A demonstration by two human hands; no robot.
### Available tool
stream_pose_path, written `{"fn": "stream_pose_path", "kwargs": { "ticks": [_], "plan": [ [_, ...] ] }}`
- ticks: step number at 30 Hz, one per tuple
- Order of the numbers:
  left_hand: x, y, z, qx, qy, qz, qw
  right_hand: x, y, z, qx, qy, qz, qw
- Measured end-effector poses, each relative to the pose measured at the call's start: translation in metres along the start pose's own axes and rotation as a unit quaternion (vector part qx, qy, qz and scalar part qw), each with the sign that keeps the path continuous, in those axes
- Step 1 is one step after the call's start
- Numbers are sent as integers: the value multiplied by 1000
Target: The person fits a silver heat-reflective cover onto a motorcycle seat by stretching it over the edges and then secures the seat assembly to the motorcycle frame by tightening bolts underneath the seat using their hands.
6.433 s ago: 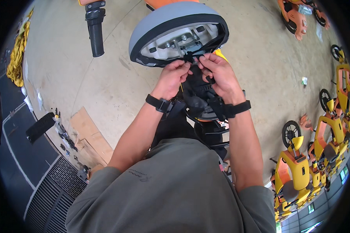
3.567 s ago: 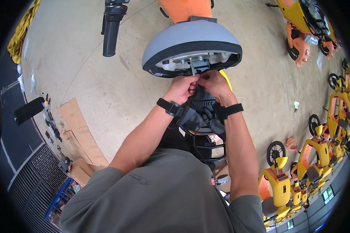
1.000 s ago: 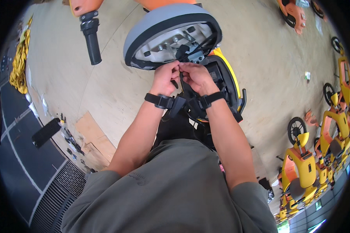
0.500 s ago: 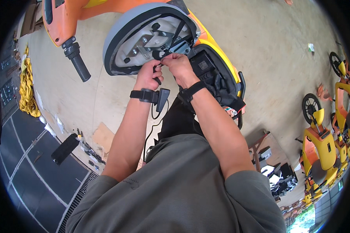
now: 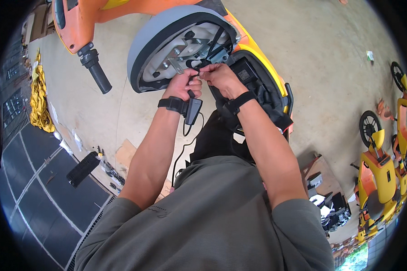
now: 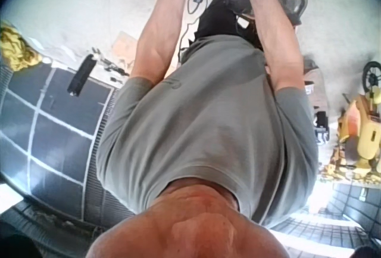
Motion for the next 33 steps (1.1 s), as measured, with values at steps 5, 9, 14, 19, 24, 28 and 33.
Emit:
{"fn": "stream_pose_path", "kwargs": {
  "ticks": [5, 9, 14, 19, 24, 28, 33],
  "plan": [
    [1, 5, 5, 14, 10, -9, 1000, -1, 0, -10, -1, -17, -1, 1000],
    [7, 9, 11, 58, -23, -37, 997, 2, -8, -7, -16, 63, 55, 996],
    [1, 17, 28, 127, -11, -87, 988, 6, -11, -5, -32, 137, -70, 988],
    [-4, 20, 40, 188, -12, -78, 979, -12, -3, -18, -59, 184, -238, 952],
    [-1, 21, 46, 212, -54, -94, 971, -13, -8, -25, -79, 192, -270, 940],
    [-6, 14, 66, 261, 123, -304, 908, -13, -20, -8, -56, 64, -112, 990],
    [34, 7, 186, 390, 268, -561, 680, -60, -61, 62, -28, 93, -9, 995]
  ]
}}
Point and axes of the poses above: each hand's wrist, its own z-axis away from the middle knuckle, its own x-axis out of the palm, y = z × x, the point moved 7 cm from there along -z, towards the middle knuckle, and after that the axes turned 13 degrees about -y, right-handed, at the moved point
